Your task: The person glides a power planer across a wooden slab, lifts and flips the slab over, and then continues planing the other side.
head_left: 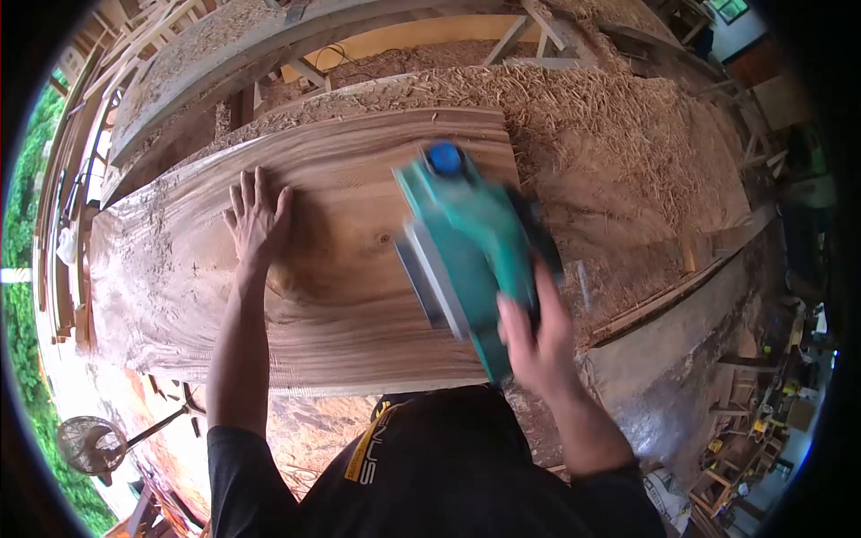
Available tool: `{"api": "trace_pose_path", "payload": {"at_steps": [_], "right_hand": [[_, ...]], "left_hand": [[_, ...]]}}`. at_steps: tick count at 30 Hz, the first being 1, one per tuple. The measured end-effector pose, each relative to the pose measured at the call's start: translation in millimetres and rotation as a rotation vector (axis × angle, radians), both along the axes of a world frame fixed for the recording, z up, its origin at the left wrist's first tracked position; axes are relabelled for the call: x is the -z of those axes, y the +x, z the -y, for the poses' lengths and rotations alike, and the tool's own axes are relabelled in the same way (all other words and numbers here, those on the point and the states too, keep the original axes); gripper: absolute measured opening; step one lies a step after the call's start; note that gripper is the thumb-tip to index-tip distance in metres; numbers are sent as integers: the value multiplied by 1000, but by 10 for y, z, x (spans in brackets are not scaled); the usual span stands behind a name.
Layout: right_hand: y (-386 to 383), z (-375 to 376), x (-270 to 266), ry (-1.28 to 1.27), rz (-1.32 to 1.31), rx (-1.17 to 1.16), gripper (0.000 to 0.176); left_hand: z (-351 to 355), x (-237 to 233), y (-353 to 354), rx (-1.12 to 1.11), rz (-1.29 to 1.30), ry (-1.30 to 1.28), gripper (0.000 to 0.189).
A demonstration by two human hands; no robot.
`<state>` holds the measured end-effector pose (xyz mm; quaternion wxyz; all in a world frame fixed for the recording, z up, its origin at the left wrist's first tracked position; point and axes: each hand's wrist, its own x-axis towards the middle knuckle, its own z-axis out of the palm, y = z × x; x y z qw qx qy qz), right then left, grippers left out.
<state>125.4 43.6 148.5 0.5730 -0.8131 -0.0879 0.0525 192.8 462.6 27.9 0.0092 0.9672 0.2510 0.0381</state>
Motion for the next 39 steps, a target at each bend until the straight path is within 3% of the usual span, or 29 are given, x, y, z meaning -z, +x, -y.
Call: {"api": "trace_pose_path", "payload": {"at_steps": [3,5,9,18,21,25,28,34,36,39], "right_hand": [[1091,-668,-64,-65,39,-30,44],[1623,-916,132,82,277,-64,45],[1535,-778,169,29,229,-38,49],[-1744,1185,42,-165,-94,81,57],[-1989,1226,-30,-140,-129,110,59],[-1410,904,-8,-190,-40,106,59],[-484,394,-146,-136,-54,149,55],[1699,-423,100,69,252,127,46],[1618,-420,131,82,231,121,51],[886,-260,144,42,189,114,56]], "left_hand": [[-12,-21,3,22,56,-25,79],[13,-64,-28,30,55,-43,79],[-12,-43,-20,34,62,-31,80],[16,-31,-1,19,17,-6,78],[24,-6,-7,16,16,-6,77],[35,-48,-22,25,23,-23,76],[38,-54,-8,18,19,-7,75],[-5,-38,-27,45,57,-22,75],[-6,-59,-34,48,49,7,75],[-417,210,-74,195,102,-63,73]]}}
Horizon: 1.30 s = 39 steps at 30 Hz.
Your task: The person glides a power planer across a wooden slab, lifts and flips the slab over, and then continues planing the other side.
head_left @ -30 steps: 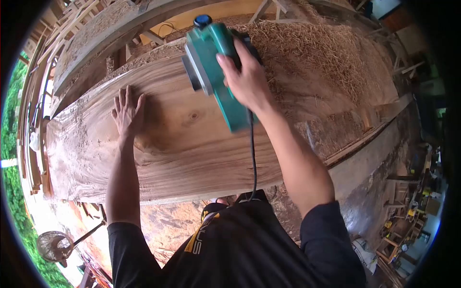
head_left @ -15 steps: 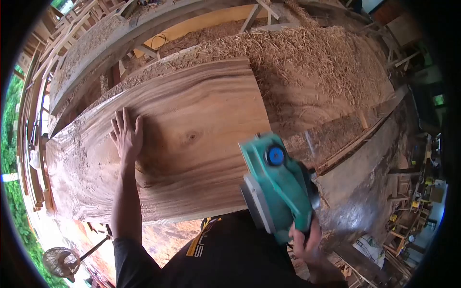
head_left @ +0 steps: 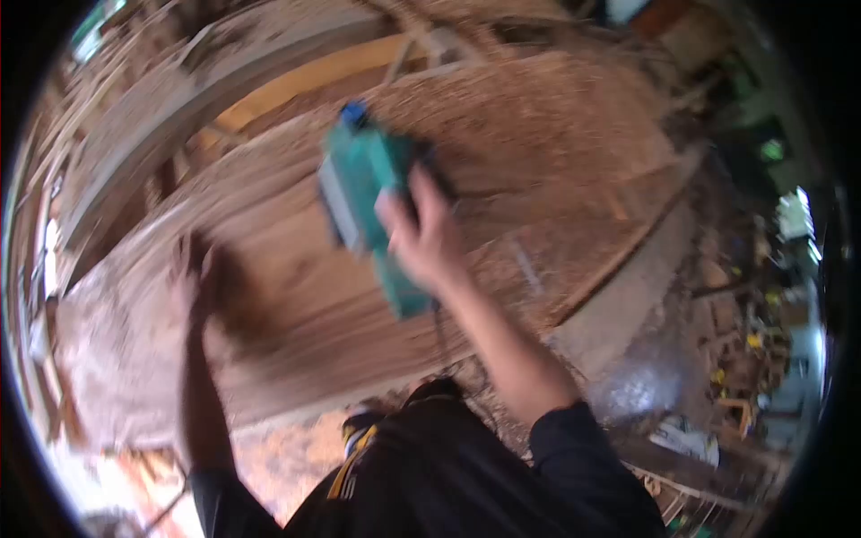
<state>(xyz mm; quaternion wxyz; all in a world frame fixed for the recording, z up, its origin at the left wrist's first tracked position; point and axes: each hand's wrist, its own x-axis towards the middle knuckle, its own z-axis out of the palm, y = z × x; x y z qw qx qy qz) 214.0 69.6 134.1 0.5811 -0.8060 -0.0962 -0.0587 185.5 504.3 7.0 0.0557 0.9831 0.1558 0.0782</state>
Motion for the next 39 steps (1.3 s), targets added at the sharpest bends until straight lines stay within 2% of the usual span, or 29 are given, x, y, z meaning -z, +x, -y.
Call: {"api": "trace_pose_path", "payload": {"at_steps": [2,6,7,9,10,11,13,14,15,16,17,19,20,21,24,25,27,29,30,31,32,34,35,36,37,38,39], "right_hand": [[-774,235,-159,-36,-78,-40,57],[-2178,751,-301,-149,-193,-228,60],[-2348,793,-303,-162,-217,-313,62],[-2470,771,-372,-130,-352,-480,64],[-2445,654,-360,-136,-394,-517,65],[-2322,459,-379,-99,-221,-508,72],[-2090,-41,-233,17,-114,-523,72],[-1901,-293,-265,53,-134,-559,72],[-1711,-585,-254,54,-260,-616,71],[-1519,-892,-204,70,-102,-589,68],[-1289,-1204,-195,144,-108,-617,68],[-889,-1950,-32,142,25,-503,64],[-710,-2159,-245,92,-116,-506,62],[-550,-2475,-204,187,-160,-518,61],[-298,-3273,130,241,6,-387,59],[-363,-3221,-6,191,-85,-383,57],[-558,-3071,70,190,-7,-351,54],[-919,-2544,-101,162,15,-434,48],[-1100,-2320,1,96,7,-467,44],[-1309,-1867,-336,68,-117,-574,45],[-1530,-1609,-394,68,-228,-624,50],[-1922,-1111,-293,-38,-163,-668,61],[-2100,-841,-274,-60,-142,-681,62],[-2224,-618,-358,-110,-272,-715,61],[-2328,-460,-295,-151,-283,-727,62],[-2424,-304,-227,-193,-293,-741,62],[-2455,-325,-191,-178,-283,-742,63]], "left_hand": [[-398,180,-294,54,29,-22,71],[-1522,301,-1373,-64,0,-9,63],[-1739,305,-1598,-121,-14,-2,63],[-1834,349,-1572,-238,-17,11,62],[-1765,365,-1488,-295,-16,24,61],[-1701,367,-1412,-342,-17,33,60],[-1657,355,-1319,-396,-14,49,59],[-1659,358,-1289,-409,-13,56,59],[-1656,338,-1278,-418,-12,58,58],[-1676,326,-1265,-427,-13,59,58],[-1685,315,-1256,-431,-12,61,58],[-1715,317,-1275,-433,-14,61,57],[-1745,319,-1267,-426,-13,61,56],[-1754,290,-1344,-436,-20,62,56],[-1857,283,-1439,-439,-15,66,55],[-1897,292,-1495,-436,-13,61,55],[-1997,292,-1622,-440,-9,52,54],[-2319,254,-1921,-439,-9,47,54],[-2580,247,-2227,-447,-15,58,53],[-2748,223,-2495,-445,-34,86,53],[-2773,164,-2656,-439,-68,131,53],[-2722,73,-2863,-379,-181,307,53],[-2514,-242,-2796,-340,-344,312,49],[-2464,-224,-2819,-315,-252,350,45],[-2607,-45,-2825,-342,-188,338,43],[-2541,-172,-2757,-419,-303,307,50],[-2362,-320,-2619,-741,-37,-73,60]]}}
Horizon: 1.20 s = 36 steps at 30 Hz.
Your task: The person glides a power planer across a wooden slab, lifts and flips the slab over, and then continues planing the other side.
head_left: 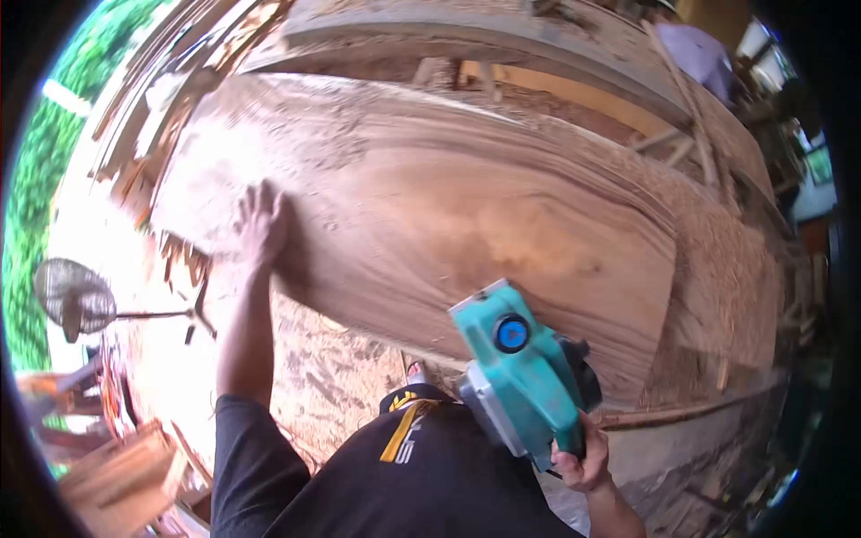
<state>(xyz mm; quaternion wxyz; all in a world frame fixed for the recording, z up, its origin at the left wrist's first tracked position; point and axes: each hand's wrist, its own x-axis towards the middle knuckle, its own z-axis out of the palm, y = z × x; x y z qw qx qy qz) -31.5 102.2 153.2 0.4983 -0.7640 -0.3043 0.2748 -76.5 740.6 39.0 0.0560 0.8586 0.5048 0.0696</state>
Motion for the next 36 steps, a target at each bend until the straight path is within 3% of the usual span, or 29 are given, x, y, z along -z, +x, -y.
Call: {"api": "trace_pose_path", "payload": {"at_steps": [1,5,9,14,18,20,21,22,23,24,25,26,27,30,31,33,35,36], "right_hand": [[48,-202,-17,44,-23,5,63],[314,-1104,-11,169,-154,114,63],[867,-2577,-34,134,95,79,53],[1394,-4056,148,386,109,3,46],[1075,-3609,160,396,143,-1,49],[751,-3142,182,462,204,52,53],[636,-2692,51,256,349,-28,55],[449,-2361,-53,230,267,-29,58],[283,-2090,-84,218,185,-35,60],[105,-1810,-123,205,104,-37,63],[-49,-1621,-103,194,173,-19,66],[-134,-1454,-219,110,77,-51,69],[-197,-1378,-187,108,79,-38,69],[-92,-1637,-190,108,106,3,68],[-96,-1628,-146,127,114,-8,67],[120,-2103,-118,148,227,19,60],[338,-2621,-19,196,101,30,61],[512,-2930,-14,252,248,8,60]], "left_hand": [[-45,-29,34,-20,-33,5,67],[18,-30,72,-27,13,1,65],[54,-63,70,-18,58,18,65],[34,-58,41,-12,52,36,64],[21,-63,-1,15,58,3,62],[-355,408,-256,278,-461,277,57],[-546,656,-354,415,-667,455,58],[-634,699,-370,490,-562,438,56],[-498,355,-276,476,-445,325,59],[-481,272,-211,373,-557,282,61],[-592,456,-106,210,-367,186,63],[-725,628,-70,14,-203,74,67],[-764,660,-61,8,-271,150,63],[-805,633,-42,42,-298,111,61],[-543,400,-127,226,-551,132,59],[-408,250,-155,385,-681,252,58],[-245,151,-104,345,-640,266,57],[-200,138,-58,279,-574,231,56]]}}
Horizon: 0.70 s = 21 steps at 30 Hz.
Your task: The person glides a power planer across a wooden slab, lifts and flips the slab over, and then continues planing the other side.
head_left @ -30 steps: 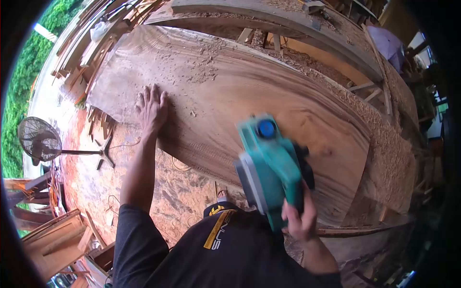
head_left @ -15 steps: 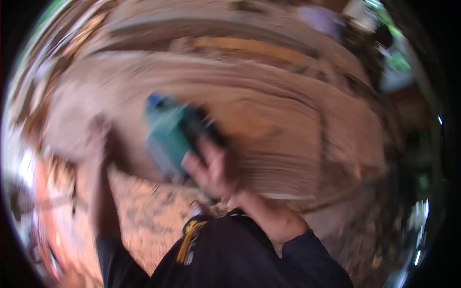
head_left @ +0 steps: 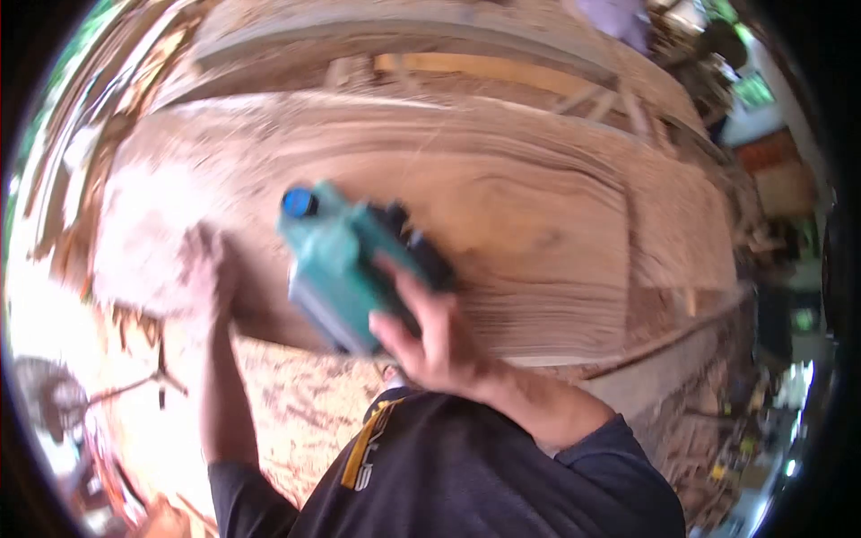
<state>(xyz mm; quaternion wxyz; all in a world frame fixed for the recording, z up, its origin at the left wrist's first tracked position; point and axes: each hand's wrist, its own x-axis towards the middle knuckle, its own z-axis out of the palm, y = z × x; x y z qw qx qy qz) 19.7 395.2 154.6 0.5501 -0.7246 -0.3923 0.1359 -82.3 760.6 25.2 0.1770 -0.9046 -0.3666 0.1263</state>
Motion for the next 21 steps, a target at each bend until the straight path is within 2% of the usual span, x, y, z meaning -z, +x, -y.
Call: {"api": "trace_pose_path", "payload": {"at_steps": [1,2,3,4,5,6,8,9,12,14,19,21], "right_hand": [[126,-306,63,51,19,0,59],[245,-532,-27,26,7,28,57],[373,-856,-15,110,11,15,55],[515,-1155,20,70,-24,9,54],[632,-1426,153,144,94,49,54],[748,-1598,186,145,89,17,55],[741,-1589,155,63,-15,8,48],[690,-1452,143,111,15,0,59],[313,-613,-150,-46,-126,-17,55],[33,37,-36,-4,-54,4,57],[-718,1883,12,-282,-215,13,64],[-725,1908,-86,-285,-206,-10,63]], "left_hand": [[-88,208,-26,-102,275,-61,60],[-40,189,25,-172,431,-104,64],[173,-158,87,-276,592,-215,64],[173,-183,106,-278,651,-247,64],[155,-162,95,-268,665,-238,63],[132,-137,84,-257,681,-229,63],[185,-179,82,-255,667,-227,63],[198,-186,98,-259,662,-225,63],[187,-158,116,-261,657,-214,63],[230,-180,100,-268,656,-217,64],[200,-170,110,-282,619,-230,65],[220,-158,103,-288,628,-221,65]]}}
